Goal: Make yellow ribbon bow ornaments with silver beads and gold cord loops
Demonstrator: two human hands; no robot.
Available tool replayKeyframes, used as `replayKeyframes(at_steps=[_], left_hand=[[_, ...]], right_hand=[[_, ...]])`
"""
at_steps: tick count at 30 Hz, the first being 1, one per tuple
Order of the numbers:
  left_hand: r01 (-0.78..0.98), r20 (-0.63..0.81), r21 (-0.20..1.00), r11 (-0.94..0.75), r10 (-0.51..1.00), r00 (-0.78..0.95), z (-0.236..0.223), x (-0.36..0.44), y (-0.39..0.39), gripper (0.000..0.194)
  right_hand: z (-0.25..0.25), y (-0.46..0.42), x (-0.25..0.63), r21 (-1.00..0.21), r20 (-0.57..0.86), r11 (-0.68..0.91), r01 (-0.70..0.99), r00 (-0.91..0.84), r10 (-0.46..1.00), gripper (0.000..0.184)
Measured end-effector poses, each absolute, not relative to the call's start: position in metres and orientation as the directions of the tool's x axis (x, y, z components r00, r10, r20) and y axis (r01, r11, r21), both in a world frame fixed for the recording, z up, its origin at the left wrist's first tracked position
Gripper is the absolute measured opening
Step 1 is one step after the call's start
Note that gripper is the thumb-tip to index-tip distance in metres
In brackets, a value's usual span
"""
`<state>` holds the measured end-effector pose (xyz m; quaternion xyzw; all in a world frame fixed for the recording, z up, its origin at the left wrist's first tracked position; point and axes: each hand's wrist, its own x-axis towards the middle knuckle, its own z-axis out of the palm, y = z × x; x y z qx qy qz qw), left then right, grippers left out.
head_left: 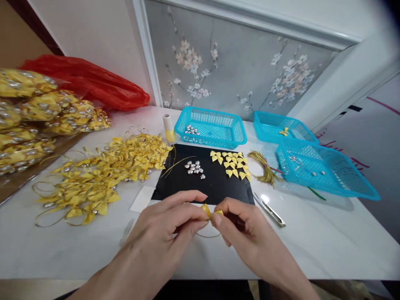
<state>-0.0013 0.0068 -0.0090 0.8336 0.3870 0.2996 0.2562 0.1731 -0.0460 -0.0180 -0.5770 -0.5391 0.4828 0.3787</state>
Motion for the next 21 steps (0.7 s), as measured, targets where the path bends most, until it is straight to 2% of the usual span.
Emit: replayKeyframes(at_steps=[6, 9, 14, 18, 21], left_hand=[[0.499, 0.233, 0.685, -0.531, 0.809, 0.541, -0.014, -0.005, 0.010, 0.023], [0.455, 0.167, 0.750, -0.480, 0.803, 0.572, -0.012, -0.005, 0.012, 0.024], [0.359, -0.062, 0.908, -0.214, 0.780, 0.622, -0.003, -0.004, 0.016, 0.025], [0.364, -0.190, 0.929, -0.065, 0.759, 0.622, -0.002, -0.004, 0.020, 0.019], [0.339, -0.223, 0.941, 0.003, 0.757, 0.614, -0.004, -0.004, 0.020, 0.018]], right_hand=[[-0.018, -0.047, 0.174, -0.958, -0.153, -0.134, 0.254, -0.054, 0.987, 0.027], [-0.017, -0.046, 0.174, -0.954, -0.155, -0.129, 0.271, -0.078, 0.985, 0.027], [-0.017, -0.043, 0.174, -0.948, -0.110, -0.073, 0.309, -0.106, 0.988, 0.026], [-0.019, -0.043, 0.174, -0.939, -0.091, -0.050, 0.341, -0.106, 0.990, 0.024], [-0.022, -0.042, 0.174, -0.930, -0.063, -0.027, 0.365, -0.086, 0.994, 0.024]])
